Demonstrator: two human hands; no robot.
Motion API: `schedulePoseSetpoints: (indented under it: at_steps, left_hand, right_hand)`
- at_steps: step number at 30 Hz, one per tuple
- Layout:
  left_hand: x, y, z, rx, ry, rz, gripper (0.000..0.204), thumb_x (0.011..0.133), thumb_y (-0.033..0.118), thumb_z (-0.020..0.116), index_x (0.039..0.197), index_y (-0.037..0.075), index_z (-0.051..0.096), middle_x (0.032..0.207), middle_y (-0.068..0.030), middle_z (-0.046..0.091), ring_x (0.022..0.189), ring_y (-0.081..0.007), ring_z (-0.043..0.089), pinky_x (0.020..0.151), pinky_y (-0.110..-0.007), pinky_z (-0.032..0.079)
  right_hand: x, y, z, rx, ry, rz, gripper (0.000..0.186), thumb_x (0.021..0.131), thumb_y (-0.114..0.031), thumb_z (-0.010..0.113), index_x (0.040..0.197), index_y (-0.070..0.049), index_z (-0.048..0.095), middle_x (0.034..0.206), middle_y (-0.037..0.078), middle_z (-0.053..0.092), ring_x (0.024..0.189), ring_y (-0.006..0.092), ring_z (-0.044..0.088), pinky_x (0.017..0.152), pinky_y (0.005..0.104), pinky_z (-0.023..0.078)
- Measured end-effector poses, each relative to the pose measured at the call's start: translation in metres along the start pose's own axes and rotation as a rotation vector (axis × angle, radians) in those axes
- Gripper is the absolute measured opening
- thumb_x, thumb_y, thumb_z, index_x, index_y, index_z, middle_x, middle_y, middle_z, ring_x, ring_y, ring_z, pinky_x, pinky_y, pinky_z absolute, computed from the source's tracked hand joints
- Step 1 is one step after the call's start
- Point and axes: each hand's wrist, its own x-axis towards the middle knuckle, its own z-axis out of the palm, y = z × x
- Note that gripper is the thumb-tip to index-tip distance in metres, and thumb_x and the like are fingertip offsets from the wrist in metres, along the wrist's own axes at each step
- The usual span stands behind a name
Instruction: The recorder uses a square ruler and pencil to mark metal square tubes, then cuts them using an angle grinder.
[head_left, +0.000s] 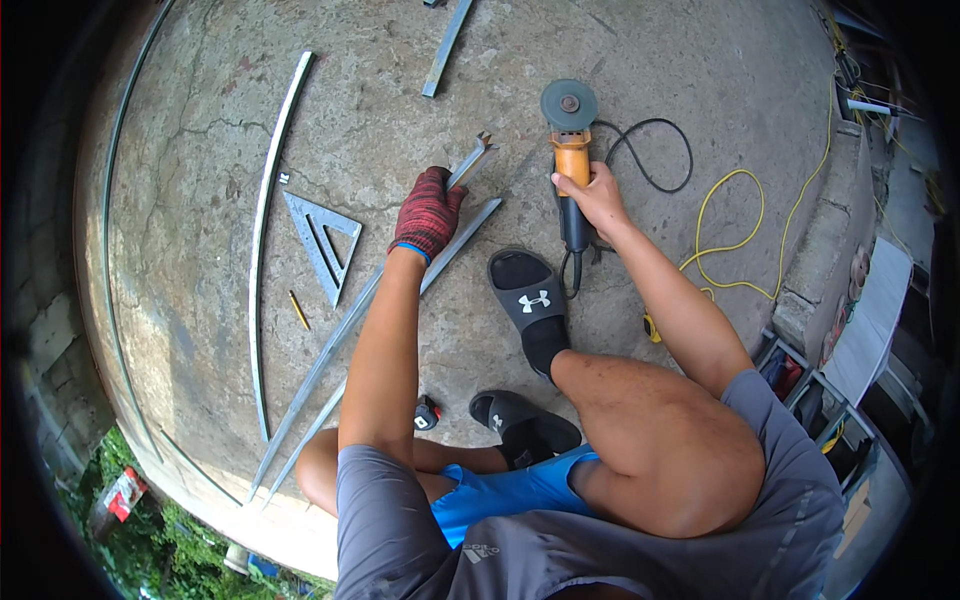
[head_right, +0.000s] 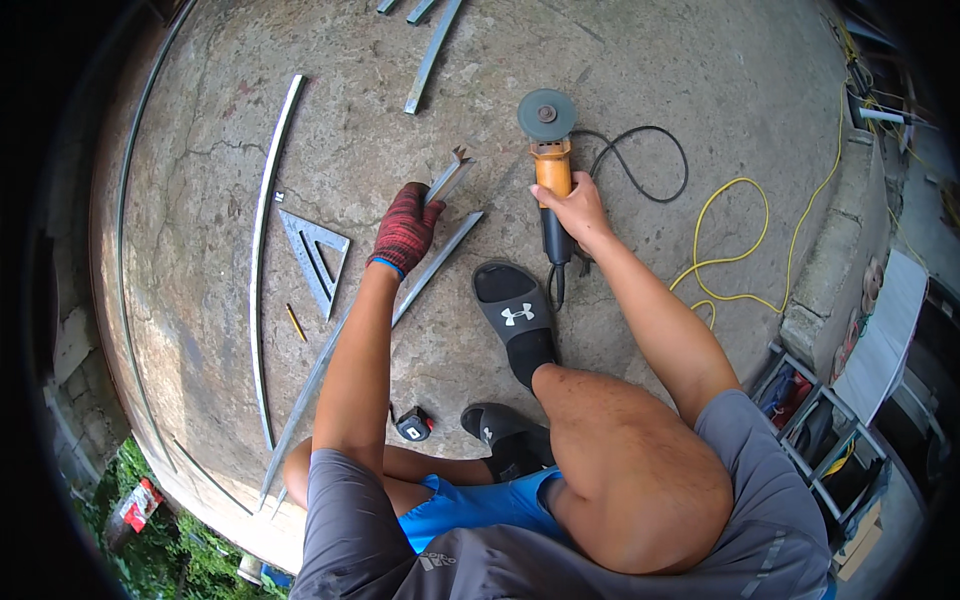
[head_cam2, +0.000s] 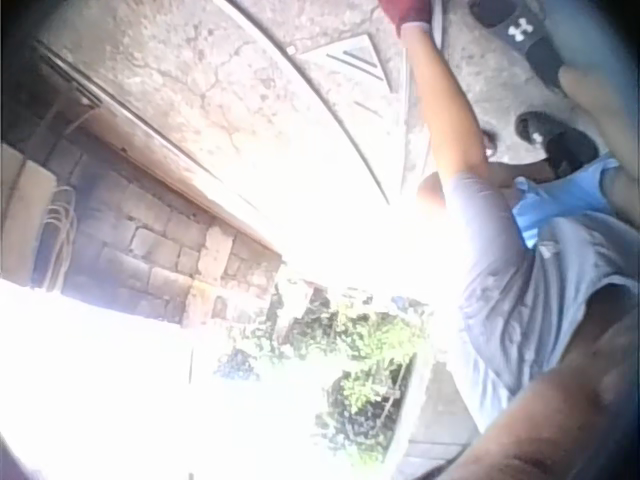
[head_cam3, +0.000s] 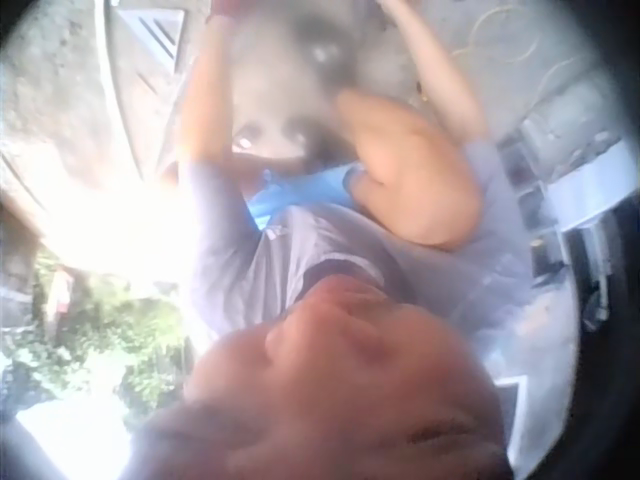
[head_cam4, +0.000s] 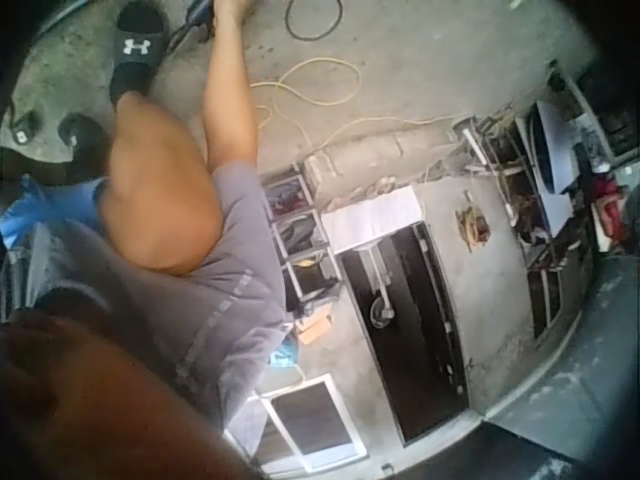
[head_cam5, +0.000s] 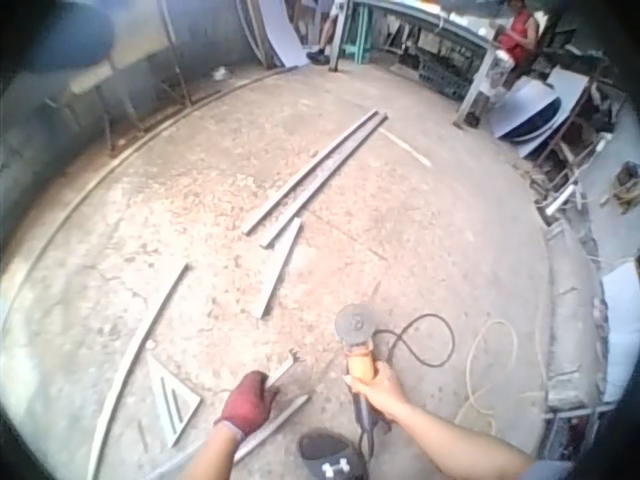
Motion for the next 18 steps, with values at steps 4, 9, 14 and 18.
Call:
schedulePoseSetpoints:
  at_steps: [4, 9, 14, 18]
  left_hand:
    - [-0.014, 0.024, -0.029, -0.101, -0.103, -0.023, 0.045, 0.103, 0.038, 0.066, 0.130, 0.002, 0.061, 0.115, -0.0274, 0.073, 0.113, -0.0439, 0.069, 0.098, -0.050, 0.054]
    - [-0.027, 0.034, -0.043, 0.006, -0.050, -0.082, 0.040, 0.103, 0.037, 0.065, 0.128, 0.005, 0.062, 0.112, -0.0248, 0.074, 0.108, -0.0437, 0.070, 0.094, -0.051, 0.055]
    - [-0.038, 0.012, -0.030, 0.186, 0.178, 0.000, 0.032, 0.099, 0.027, 0.069, 0.124, 0.008, 0.064, 0.112, -0.0222, 0.070, 0.105, -0.0440, 0.068, 0.090, -0.053, 0.055]
    - [-0.049, -0.024, -0.012, 0.259, 0.274, -0.028, 0.025, 0.094, 0.022, 0.074, 0.111, 0.006, 0.067, 0.117, -0.0228, 0.063, 0.108, -0.0444, 0.064, 0.091, -0.053, 0.054]
  right_hand:
    - [0.000, 0.010, 0.000, -0.212, 0.123, -0.073, 0.074, 0.082, -0.048, 0.089, 0.123, 0.005, 0.059, 0.109, 0.023, 0.072, 0.101, 0.0337, 0.073, 0.088, 0.0426, 0.057]
    - [-0.002, 0.009, -0.002, -0.268, 0.144, -0.111, 0.072, 0.081, -0.048, 0.088, 0.122, 0.005, 0.059, 0.112, 0.027, 0.073, 0.105, 0.0393, 0.072, 0.092, 0.0462, 0.056]
    - [-0.006, 0.011, -0.005, -0.310, 0.199, -0.154, 0.068, 0.083, -0.047, 0.087, 0.120, 0.005, 0.063, 0.111, 0.027, 0.073, 0.106, 0.0414, 0.071, 0.093, 0.0471, 0.055]
    - [-0.003, 0.013, -0.002, -0.340, 0.184, -0.185, 0.066, 0.083, -0.048, 0.086, 0.117, 0.005, 0.066, 0.111, 0.027, 0.073, 0.104, 0.0415, 0.071, 0.091, 0.0476, 0.055]
